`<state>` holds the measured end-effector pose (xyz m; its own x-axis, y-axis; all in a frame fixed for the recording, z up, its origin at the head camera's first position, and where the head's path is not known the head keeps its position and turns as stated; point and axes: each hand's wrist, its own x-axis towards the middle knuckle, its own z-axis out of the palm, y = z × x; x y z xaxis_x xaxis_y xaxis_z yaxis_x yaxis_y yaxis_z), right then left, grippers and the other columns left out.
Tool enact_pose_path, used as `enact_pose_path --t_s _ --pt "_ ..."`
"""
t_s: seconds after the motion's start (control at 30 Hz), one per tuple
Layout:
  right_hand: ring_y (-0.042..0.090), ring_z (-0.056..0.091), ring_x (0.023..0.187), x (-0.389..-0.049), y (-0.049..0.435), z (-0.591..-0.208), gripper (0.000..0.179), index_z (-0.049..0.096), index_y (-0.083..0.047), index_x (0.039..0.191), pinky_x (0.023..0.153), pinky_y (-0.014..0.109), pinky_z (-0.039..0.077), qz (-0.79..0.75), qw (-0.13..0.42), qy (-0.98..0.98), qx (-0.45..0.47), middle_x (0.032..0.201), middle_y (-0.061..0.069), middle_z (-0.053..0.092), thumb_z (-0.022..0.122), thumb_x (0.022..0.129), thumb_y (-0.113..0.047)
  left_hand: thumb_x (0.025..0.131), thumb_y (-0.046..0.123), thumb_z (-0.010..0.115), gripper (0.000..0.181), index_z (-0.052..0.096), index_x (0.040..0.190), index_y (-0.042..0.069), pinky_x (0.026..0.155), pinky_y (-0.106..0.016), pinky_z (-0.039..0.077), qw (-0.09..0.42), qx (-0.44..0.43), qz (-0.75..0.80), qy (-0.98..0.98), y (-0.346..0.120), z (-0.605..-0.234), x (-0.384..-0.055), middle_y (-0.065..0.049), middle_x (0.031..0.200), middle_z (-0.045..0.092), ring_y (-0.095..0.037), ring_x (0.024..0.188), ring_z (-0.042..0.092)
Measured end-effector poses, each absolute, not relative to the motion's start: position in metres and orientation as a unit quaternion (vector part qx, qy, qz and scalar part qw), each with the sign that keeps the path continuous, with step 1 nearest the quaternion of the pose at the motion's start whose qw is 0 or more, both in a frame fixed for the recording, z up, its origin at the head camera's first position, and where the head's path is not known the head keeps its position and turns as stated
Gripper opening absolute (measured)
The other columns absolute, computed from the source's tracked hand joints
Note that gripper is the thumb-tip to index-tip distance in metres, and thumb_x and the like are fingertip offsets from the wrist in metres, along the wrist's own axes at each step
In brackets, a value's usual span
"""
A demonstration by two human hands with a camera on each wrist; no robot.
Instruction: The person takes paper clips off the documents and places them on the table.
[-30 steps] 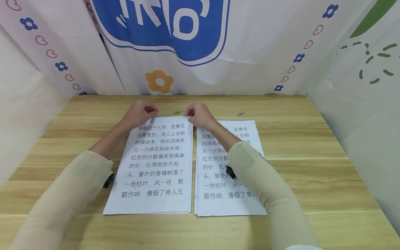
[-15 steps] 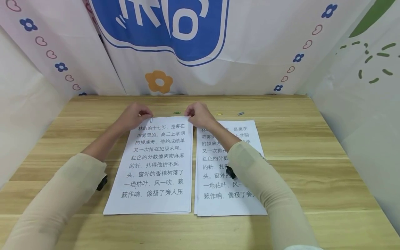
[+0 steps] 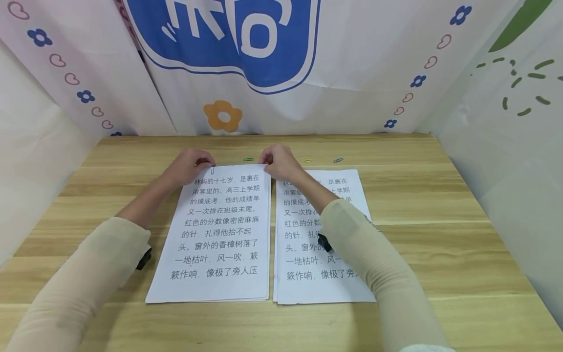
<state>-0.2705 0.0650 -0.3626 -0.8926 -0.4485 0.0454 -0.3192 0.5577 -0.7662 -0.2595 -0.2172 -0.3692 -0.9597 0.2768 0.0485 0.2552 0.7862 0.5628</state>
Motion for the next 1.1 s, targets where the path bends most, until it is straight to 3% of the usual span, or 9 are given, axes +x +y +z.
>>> enact_pose_path --t_s 0.53,0.73,1.1 --pt "0.022 0.062 0.081 -0.27 0.065 -0.36 0.016 0.072 0.004 0.103 0.066 0.024 0.056 -0.423 0.081 0.876 -0.217 0.094 0.015 0.069 0.064 0.092 0.011 0.102 -0.003 0.056 0.016 0.071 0.108 -0.005 0.098 -0.05 0.053 0.038 0.16 0.266 0.95 -0.219 -0.362 -0.264 -0.023 0.109 0.07 -0.036 0.103 0.065" --pt "0.021 0.062 0.078 -0.27 0.065 -0.361 0.016 0.072 0.005 0.103 0.064 0.024 0.058 -0.428 0.086 0.874 -0.214 0.093 0.015 0.069 0.064 0.091 0.012 0.103 -0.001 0.057 0.015 0.071 0.104 -0.003 0.093 -0.049 0.054 0.047 0.18 0.258 0.948 -0.222 -0.361 -0.268 -0.02 0.101 0.07 -0.034 0.096 0.064" --pt "0.021 0.062 0.078 -0.27 0.063 -0.361 0.017 0.072 0.005 0.105 0.064 0.025 0.058 -0.423 0.091 0.877 -0.208 0.094 0.015 0.068 0.064 0.092 0.012 0.103 -0.004 0.055 0.014 0.069 0.104 -0.009 0.091 -0.048 0.055 0.035 0.197 0.278 0.939 -0.224 -0.369 -0.271 -0.025 0.101 0.069 -0.037 0.094 0.064"
